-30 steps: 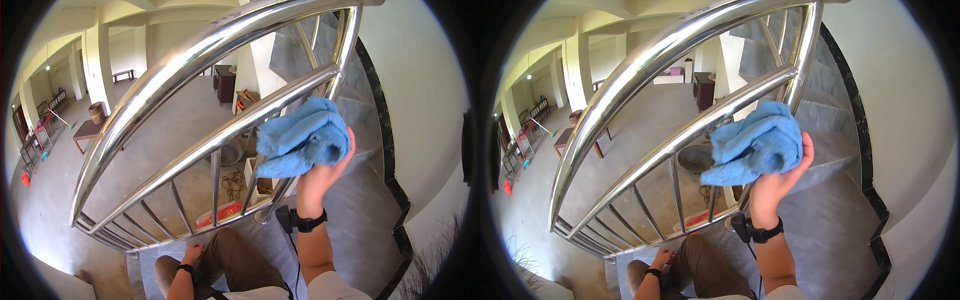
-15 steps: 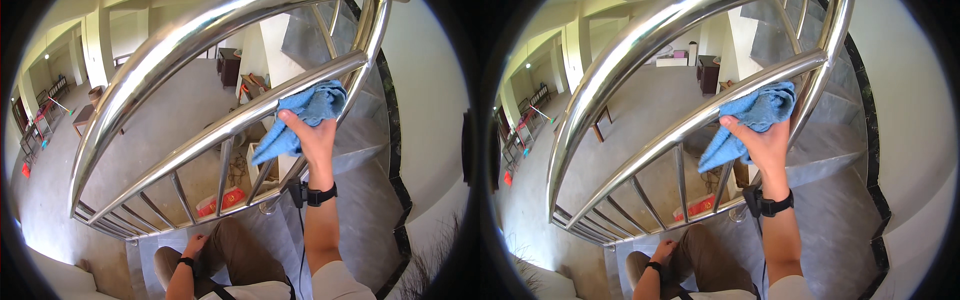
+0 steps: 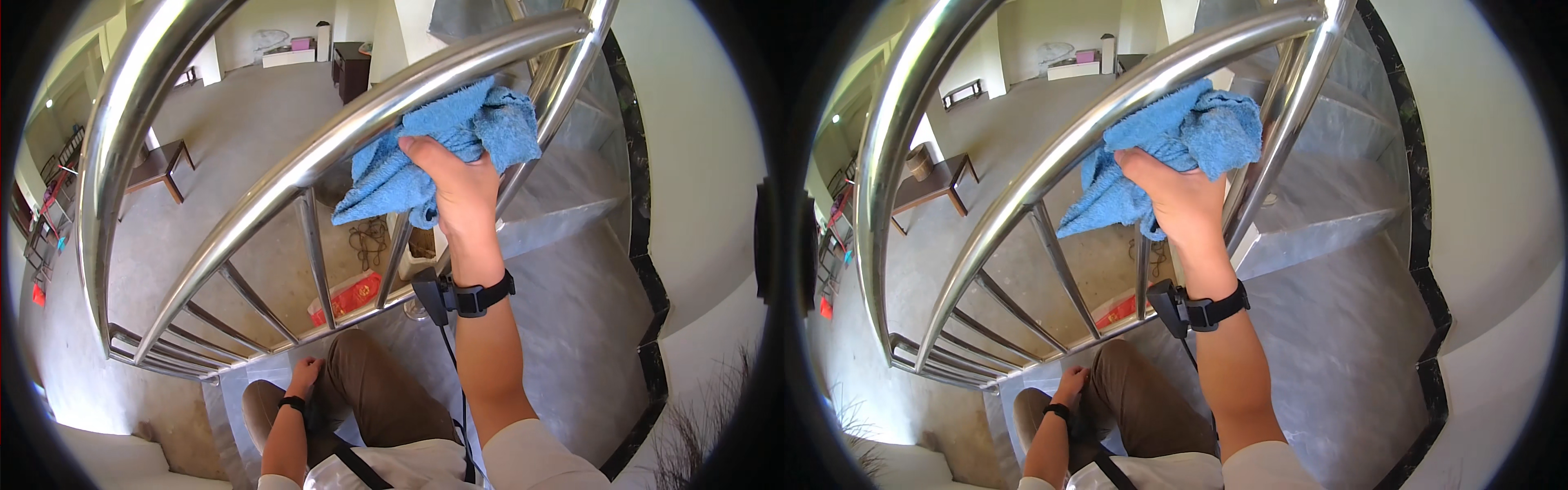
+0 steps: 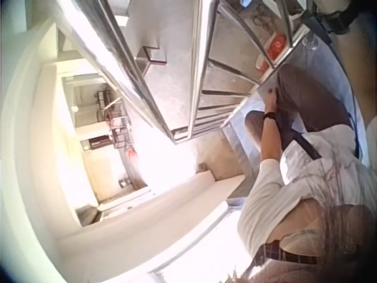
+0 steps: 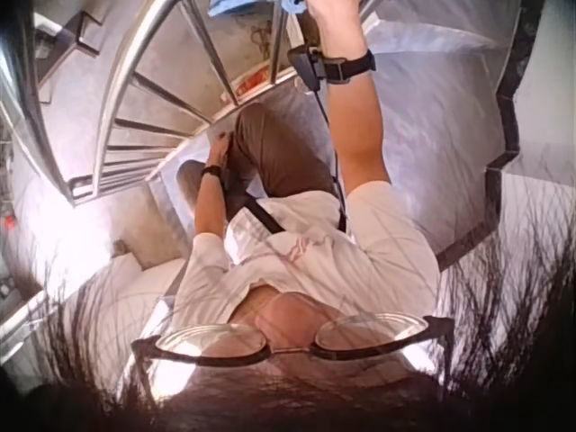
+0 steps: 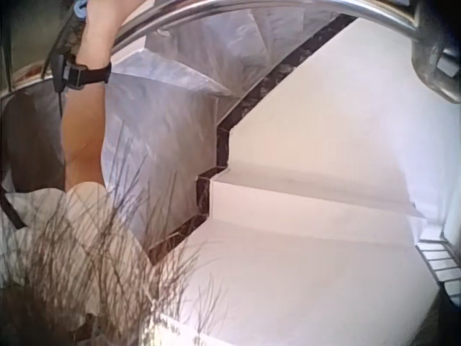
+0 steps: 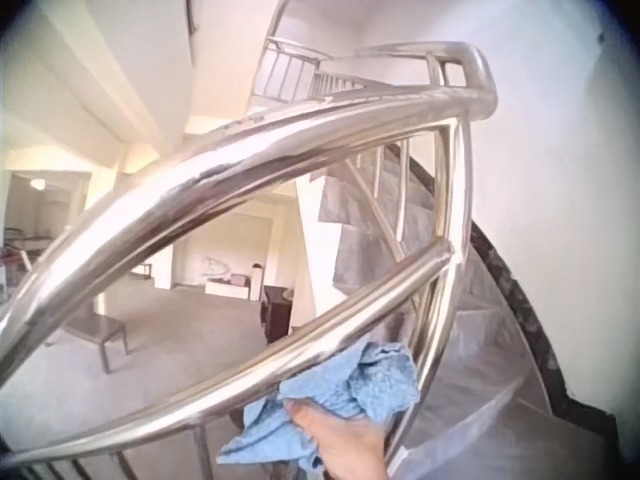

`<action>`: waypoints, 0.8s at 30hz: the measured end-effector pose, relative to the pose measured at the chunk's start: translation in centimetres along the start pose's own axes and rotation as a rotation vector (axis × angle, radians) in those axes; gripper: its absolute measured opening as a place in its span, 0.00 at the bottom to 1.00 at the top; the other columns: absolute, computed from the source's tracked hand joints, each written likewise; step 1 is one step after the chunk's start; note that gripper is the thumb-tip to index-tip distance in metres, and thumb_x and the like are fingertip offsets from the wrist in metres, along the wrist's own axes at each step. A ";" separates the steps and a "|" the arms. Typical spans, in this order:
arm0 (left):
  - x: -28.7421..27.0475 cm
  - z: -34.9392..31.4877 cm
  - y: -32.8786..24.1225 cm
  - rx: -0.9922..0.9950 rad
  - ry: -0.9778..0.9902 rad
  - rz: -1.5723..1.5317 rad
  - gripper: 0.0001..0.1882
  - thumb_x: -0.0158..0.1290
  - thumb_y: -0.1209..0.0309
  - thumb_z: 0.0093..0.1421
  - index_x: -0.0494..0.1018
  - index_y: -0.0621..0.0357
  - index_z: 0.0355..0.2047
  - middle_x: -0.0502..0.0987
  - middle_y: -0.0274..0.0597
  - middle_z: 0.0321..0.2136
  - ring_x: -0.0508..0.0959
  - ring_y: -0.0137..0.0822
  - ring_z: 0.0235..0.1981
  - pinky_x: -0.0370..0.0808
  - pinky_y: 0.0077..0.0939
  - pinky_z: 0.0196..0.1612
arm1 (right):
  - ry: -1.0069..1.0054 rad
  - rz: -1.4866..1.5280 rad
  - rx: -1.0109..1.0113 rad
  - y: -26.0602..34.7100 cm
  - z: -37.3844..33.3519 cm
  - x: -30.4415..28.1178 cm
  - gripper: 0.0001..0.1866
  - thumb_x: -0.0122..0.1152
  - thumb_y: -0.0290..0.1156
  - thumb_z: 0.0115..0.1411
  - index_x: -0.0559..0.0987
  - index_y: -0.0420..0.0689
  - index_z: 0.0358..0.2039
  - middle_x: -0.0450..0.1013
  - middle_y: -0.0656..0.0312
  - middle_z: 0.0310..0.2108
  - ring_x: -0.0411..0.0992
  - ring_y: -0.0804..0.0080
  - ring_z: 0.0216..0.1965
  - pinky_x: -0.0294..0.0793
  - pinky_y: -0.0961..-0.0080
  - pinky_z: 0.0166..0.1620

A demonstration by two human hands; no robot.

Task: Cleaning a metal staircase railing with a cloth and spray bottle.

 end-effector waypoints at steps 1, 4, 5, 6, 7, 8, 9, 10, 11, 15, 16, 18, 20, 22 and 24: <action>0.1 -0.1 -0.3 0.003 0.011 -0.005 0.19 0.58 0.56 0.58 0.81 0.64 0.32 0.80 0.44 0.23 0.80 0.36 0.27 0.75 0.31 0.32 | -0.003 0.009 0.001 -0.3 -0.2 -0.4 0.13 0.68 0.15 0.50 0.81 0.37 0.37 0.80 0.61 0.34 0.78 0.73 0.35 0.78 0.75 0.42; 0.0 -0.4 -0.4 0.033 0.015 -0.034 0.19 0.58 0.57 0.58 0.81 0.64 0.33 0.80 0.44 0.24 0.80 0.37 0.27 0.75 0.31 0.33 | -0.011 0.042 0.037 -1.4 -0.9 -1.0 0.13 0.68 0.14 0.48 0.81 0.37 0.36 0.80 0.61 0.34 0.78 0.73 0.34 0.78 0.74 0.41; -0.1 -0.5 -0.3 0.047 0.013 -0.045 0.19 0.58 0.57 0.59 0.81 0.64 0.33 0.81 0.44 0.24 0.80 0.37 0.27 0.75 0.32 0.33 | -0.015 0.048 0.071 -2.0 -1.3 -1.2 0.14 0.68 0.14 0.47 0.80 0.37 0.36 0.79 0.61 0.33 0.78 0.73 0.34 0.79 0.73 0.40; -0.2 -0.5 -0.1 0.059 0.008 -0.034 0.19 0.57 0.57 0.59 0.81 0.65 0.33 0.81 0.45 0.24 0.81 0.38 0.28 0.75 0.32 0.34 | -0.017 0.055 0.103 -2.5 -1.8 -1.3 0.14 0.68 0.13 0.46 0.80 0.37 0.35 0.79 0.61 0.33 0.78 0.73 0.34 0.79 0.73 0.39; -0.4 -0.6 0.0 0.070 0.004 -0.022 0.19 0.57 0.57 0.59 0.80 0.65 0.33 0.81 0.45 0.25 0.81 0.38 0.28 0.75 0.32 0.34 | -0.027 0.046 0.114 -3.1 -2.3 -1.4 0.14 0.68 0.13 0.46 0.80 0.37 0.35 0.79 0.61 0.33 0.78 0.73 0.34 0.79 0.73 0.39; -0.6 -0.7 0.2 0.081 0.000 -0.010 0.19 0.57 0.58 0.59 0.80 0.65 0.33 0.81 0.46 0.25 0.81 0.38 0.28 0.76 0.32 0.34 | -0.036 0.038 0.125 -3.7 -2.8 -1.6 0.14 0.67 0.13 0.46 0.80 0.37 0.35 0.79 0.60 0.33 0.78 0.73 0.34 0.79 0.73 0.39; -0.5 -0.7 0.0 0.098 -0.001 -0.001 0.19 0.57 0.58 0.59 0.80 0.65 0.33 0.81 0.46 0.25 0.81 0.38 0.29 0.76 0.32 0.35 | -0.045 0.024 0.133 -4.2 -3.3 -1.7 0.14 0.67 0.13 0.46 0.80 0.37 0.35 0.79 0.60 0.33 0.78 0.73 0.34 0.79 0.72 0.39; -0.5 -0.8 -0.2 0.114 -0.002 0.008 0.19 0.57 0.58 0.60 0.80 0.65 0.33 0.81 0.46 0.25 0.81 0.38 0.29 0.76 0.32 0.35 | -0.029 0.045 0.100 -4.3 -3.5 -1.7 0.13 0.67 0.13 0.46 0.81 0.37 0.34 0.79 0.60 0.32 0.78 0.73 0.34 0.79 0.72 0.39; -0.5 -0.9 -0.4 0.131 -0.003 0.018 0.19 0.56 0.58 0.60 0.80 0.65 0.34 0.81 0.46 0.26 0.81 0.38 0.29 0.76 0.32 0.35 | -0.026 0.042 0.081 -4.7 -3.8 -1.9 0.13 0.67 0.13 0.46 0.81 0.37 0.34 0.79 0.60 0.32 0.78 0.73 0.34 0.79 0.73 0.39; -0.3 -0.5 -0.1 0.073 0.014 0.034 0.20 0.56 0.57 0.61 0.80 0.65 0.35 0.82 0.47 0.27 0.81 0.37 0.30 0.76 0.32 0.35 | -0.018 0.023 0.026 -4.8 -4.1 -2.2 0.12 0.67 0.13 0.46 0.81 0.37 0.33 0.79 0.60 0.32 0.78 0.73 0.33 0.78 0.73 0.39; -0.4 -0.4 0.2 0.066 0.011 0.021 0.20 0.57 0.56 0.61 0.80 0.65 0.35 0.82 0.47 0.27 0.81 0.37 0.30 0.76 0.32 0.35 | -0.020 0.018 0.020 -4.8 -4.1 -2.2 0.12 0.68 0.13 0.45 0.81 0.37 0.32 0.79 0.61 0.31 0.78 0.73 0.33 0.78 0.73 0.38; -0.5 -0.4 0.3 0.056 0.009 0.014 0.20 0.57 0.56 0.61 0.80 0.65 0.35 0.82 0.48 0.27 0.81 0.38 0.29 0.76 0.33 0.35 | -0.026 0.034 0.035 -4.8 -4.2 -2.0 0.11 0.68 0.13 0.46 0.81 0.37 0.32 0.80 0.61 0.31 0.78 0.74 0.33 0.78 0.74 0.38; -0.5 -0.7 -0.1 0.050 0.010 0.027 0.20 0.57 0.57 0.61 0.80 0.65 0.35 0.82 0.48 0.26 0.81 0.38 0.29 0.76 0.33 0.34 | -0.036 0.025 0.052 -5.0 -4.5 -2.1 0.11 0.68 0.13 0.46 0.81 0.38 0.32 0.80 0.61 0.31 0.78 0.74 0.33 0.78 0.74 0.39; -0.5 -0.8 -0.2 0.053 0.014 0.026 0.20 0.57 0.57 0.61 0.80 0.66 0.36 0.82 0.47 0.26 0.81 0.38 0.29 0.76 0.32 0.34 | -0.049 0.002 0.073 -5.4 -5.0 -2.4 0.12 0.68 0.13 0.46 0.81 0.38 0.32 0.80 0.61 0.32 0.78 0.74 0.34 0.78 0.74 0.39; -0.4 -0.9 -0.4 0.055 0.015 0.016 0.20 0.57 0.56 0.61 0.80 0.66 0.36 0.82 0.47 0.26 0.81 0.37 0.29 0.76 0.32 0.34 | -0.053 0.011 0.070 -5.9 -5.5 -2.6 0.12 0.67 0.13 0.46 0.81 0.38 0.33 0.79 0.62 0.32 0.78 0.75 0.34 0.78 0.74 0.39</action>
Point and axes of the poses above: each hand's wrist, its own z-axis towards the middle knuckle, its own x-axis out of the palm, y = z × x, the point moved 9 cm from there along z, towards the middle knuckle
